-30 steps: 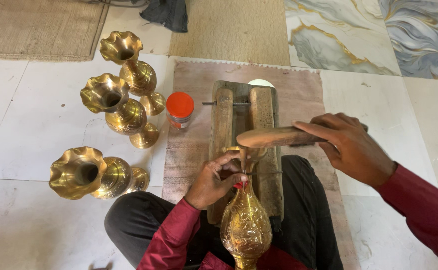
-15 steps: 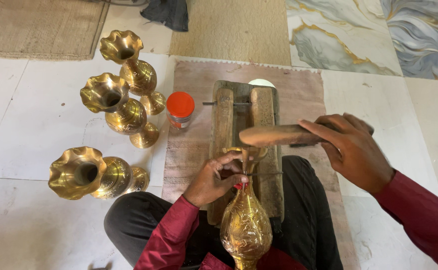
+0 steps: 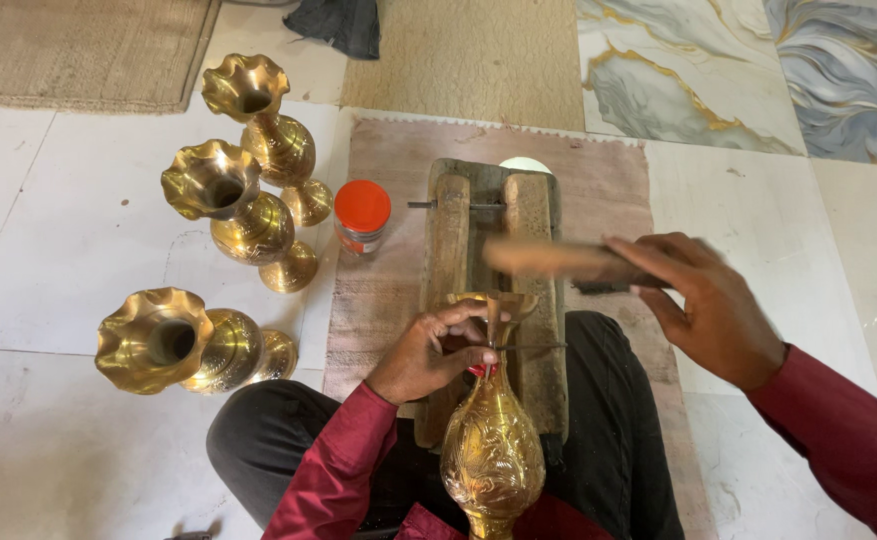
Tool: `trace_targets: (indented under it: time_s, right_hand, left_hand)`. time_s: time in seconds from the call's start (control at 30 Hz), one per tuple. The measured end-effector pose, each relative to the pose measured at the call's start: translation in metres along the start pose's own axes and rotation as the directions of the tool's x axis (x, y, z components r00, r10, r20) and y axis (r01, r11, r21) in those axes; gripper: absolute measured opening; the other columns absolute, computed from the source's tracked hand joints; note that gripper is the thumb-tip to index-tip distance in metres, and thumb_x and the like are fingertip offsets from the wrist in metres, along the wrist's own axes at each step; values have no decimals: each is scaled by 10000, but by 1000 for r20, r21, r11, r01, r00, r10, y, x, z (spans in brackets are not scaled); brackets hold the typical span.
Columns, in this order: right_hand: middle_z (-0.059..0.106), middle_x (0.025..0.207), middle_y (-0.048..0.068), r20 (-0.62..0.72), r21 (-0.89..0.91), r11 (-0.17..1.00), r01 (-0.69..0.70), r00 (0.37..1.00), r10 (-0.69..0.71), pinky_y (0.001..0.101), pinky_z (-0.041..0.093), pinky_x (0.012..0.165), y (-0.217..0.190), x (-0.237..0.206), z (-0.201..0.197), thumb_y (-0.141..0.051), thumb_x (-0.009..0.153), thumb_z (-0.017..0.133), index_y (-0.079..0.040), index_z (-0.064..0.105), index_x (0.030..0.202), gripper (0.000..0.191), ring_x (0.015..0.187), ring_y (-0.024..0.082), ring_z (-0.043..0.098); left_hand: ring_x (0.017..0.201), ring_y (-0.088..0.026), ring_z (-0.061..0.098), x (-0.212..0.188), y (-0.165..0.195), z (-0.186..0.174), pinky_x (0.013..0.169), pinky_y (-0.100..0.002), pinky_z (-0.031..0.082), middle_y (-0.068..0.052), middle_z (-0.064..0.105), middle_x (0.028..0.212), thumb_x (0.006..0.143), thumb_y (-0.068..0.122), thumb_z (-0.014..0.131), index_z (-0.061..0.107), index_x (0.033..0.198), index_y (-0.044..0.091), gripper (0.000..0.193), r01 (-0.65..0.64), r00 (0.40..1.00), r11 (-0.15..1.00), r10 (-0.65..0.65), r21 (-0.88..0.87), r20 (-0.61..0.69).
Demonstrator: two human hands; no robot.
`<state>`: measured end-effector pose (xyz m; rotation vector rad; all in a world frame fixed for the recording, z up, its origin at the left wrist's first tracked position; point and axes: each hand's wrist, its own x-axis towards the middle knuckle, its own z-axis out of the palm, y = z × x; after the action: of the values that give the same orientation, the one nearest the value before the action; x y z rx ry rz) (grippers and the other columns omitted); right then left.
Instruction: The person sits on the floor holding a brass vase against a wooden block and carves decorative patterns into its surface using a small chisel, striking it with a wooden mallet. They rotate the vase to work on different areas and occasionally reposition it while continuing to engrave.
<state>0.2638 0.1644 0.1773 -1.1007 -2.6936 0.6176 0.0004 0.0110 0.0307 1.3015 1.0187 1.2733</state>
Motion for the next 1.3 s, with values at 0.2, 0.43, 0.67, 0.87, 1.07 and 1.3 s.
trace_targets:
  time_s: [0.2,0.43,0.67,0.87,1.07,1.3]
  right_hand:
    - [669,1231,105,-64,-105,981,162,984,-169,390,578,936,1,-2,-1,-46,849,684,-205,560,1457,641,1097,263,655]
    - [694,1162,44,-61,-367,920,137,983,-171,457,533,961,7,-5,3,-70,852,741,-270,568,1430,637,1046,246,639]
    - [683,1153,55,-43,-529,822,212,960,-275,529,491,1045,6,-10,1,-59,848,674,-254,545,1429,626,1053,233,655]
    - [688,1232,87,35,132,981,-144,989,141,358,631,729,28,-42,39,-127,922,635,-156,504,1509,603,906,197,684]
    - [721,1220,64,91,778,523,-348,886,454,293,534,929,25,-126,128,-105,872,700,-40,586,1370,515,1120,158,661]
    - [660,669,154,328,825,77,-560,584,742,401,527,495,-1,-179,227,-147,746,864,58,657,1079,443,524,256,653]
  left_hand:
    - [938,-121,754,-1,0,-3,940,-353,613,-52,794,1058,944,75,804,650,1423,116,506,12,999,995,-17,101,42]
    - [916,-104,735,1,3,-3,911,-345,600,-27,786,1040,903,83,810,654,1372,144,498,30,999,995,-33,100,26]
    - [915,-129,760,0,-9,-5,938,-371,614,-28,777,1101,928,91,783,650,1378,157,474,10,999,999,-12,44,52]
    - [957,-217,792,-13,-30,-1,792,-399,674,-108,742,1227,926,50,728,618,1306,85,397,-10,975,986,-28,-168,-221]
    - [930,-265,769,-61,-34,17,704,-382,696,-142,725,993,926,8,684,467,1444,38,563,-120,767,922,-149,-367,-624]
    - [860,-209,739,-92,-35,55,696,-370,661,-87,716,875,925,23,672,424,1439,35,571,-213,582,908,-179,-362,-793]
